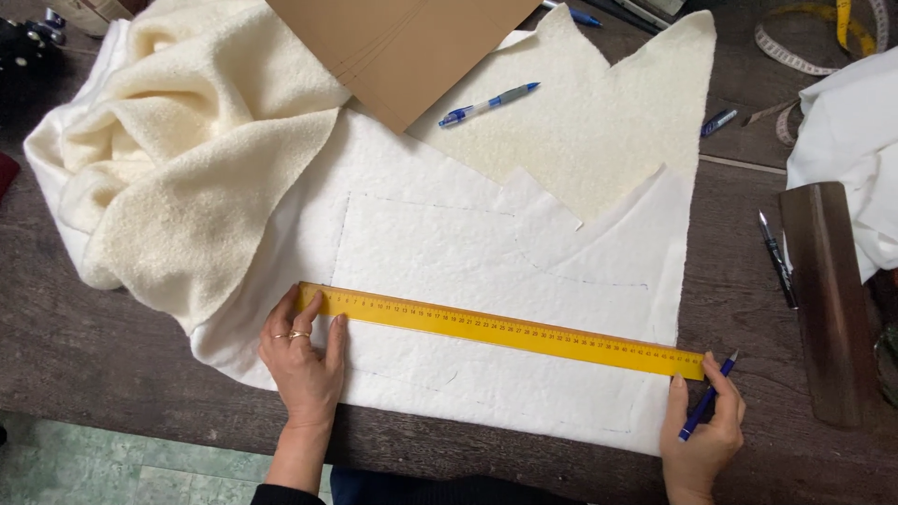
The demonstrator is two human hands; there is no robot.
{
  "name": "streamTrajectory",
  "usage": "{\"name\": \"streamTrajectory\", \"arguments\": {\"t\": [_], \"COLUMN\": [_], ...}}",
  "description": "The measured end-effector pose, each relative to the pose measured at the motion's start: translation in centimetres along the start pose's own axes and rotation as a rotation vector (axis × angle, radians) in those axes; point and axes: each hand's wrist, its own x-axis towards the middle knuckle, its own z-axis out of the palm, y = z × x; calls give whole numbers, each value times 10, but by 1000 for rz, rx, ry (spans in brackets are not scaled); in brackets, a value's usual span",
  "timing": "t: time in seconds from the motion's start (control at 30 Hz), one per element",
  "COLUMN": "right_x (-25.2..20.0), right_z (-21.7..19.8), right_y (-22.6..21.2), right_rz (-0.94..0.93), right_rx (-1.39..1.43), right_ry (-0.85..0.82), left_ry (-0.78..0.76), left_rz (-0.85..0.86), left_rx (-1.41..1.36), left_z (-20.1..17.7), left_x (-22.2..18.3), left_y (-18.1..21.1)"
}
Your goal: Tracing a garment pattern onto fabric using a pen and a ruler
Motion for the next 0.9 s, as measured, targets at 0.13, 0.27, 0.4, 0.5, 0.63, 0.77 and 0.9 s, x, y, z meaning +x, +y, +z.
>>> {"name": "streamTrajectory", "arguments": {"t": [0.13,0.27,0.4,0.5,0.63,0.77,0.9], "right_x": [1,2,3,2,2,3,3], "right_z": [1,1,0,2,2,0,-2], "right_y": [1,3,1,3,3,4,-1], "right_rz": [-10,-6,14,31,33,12,38], "right_rx": [31,32,39,40,47,43,152], "right_ry": [7,21,14,9,12,17,52], "left_ry": [-18,-9,-109,-207,-515,-992,-1304], "left_rz": [20,81,102,191,258,211,265], "left_rx": [15,6,136,246,358,449,582], "left_z": [0,-6,-7,-5,-21,-36,-42], "left_x": [1,6,6,5,18,42,49], "left_y": [-5,1,4,6,34,60,75]}}
